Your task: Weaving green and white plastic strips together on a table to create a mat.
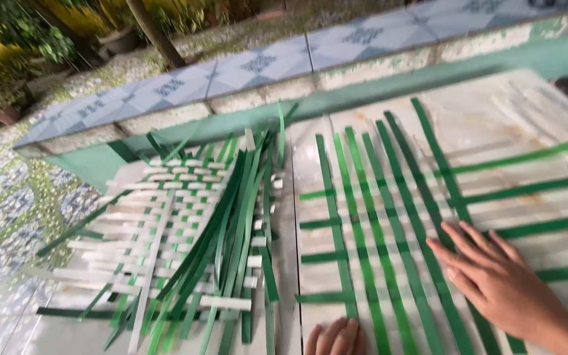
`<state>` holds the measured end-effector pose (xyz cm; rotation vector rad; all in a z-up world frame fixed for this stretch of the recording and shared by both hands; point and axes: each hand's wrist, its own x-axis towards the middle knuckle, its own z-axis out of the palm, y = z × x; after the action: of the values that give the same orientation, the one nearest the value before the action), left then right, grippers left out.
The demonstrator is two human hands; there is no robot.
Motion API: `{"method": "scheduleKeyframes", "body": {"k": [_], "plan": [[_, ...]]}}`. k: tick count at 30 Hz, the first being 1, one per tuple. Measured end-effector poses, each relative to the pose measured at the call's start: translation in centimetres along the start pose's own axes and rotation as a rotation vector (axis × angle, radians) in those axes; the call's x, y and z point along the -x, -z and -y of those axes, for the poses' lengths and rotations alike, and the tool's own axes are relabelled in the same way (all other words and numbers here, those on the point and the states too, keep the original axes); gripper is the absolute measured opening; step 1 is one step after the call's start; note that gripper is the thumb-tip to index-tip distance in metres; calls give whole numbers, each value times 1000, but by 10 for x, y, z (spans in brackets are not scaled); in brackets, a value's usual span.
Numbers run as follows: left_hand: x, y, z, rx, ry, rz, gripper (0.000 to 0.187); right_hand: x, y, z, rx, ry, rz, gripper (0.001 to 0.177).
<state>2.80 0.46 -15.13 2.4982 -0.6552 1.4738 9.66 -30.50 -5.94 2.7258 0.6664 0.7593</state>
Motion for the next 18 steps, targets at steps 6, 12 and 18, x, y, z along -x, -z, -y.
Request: {"method": "scheduleKeyframes", "body": {"k": [6,12,18], "plan": [[-76,83,21,481,-46,628,69,0,14,6,-197,-83,150,57],[-80,87,20,487,-8,622,65,-1,18,8,-212,-90,164,57],[-69,81,13,352,-61,634,59,-1,15,8,-153,-81,134,57]]}}
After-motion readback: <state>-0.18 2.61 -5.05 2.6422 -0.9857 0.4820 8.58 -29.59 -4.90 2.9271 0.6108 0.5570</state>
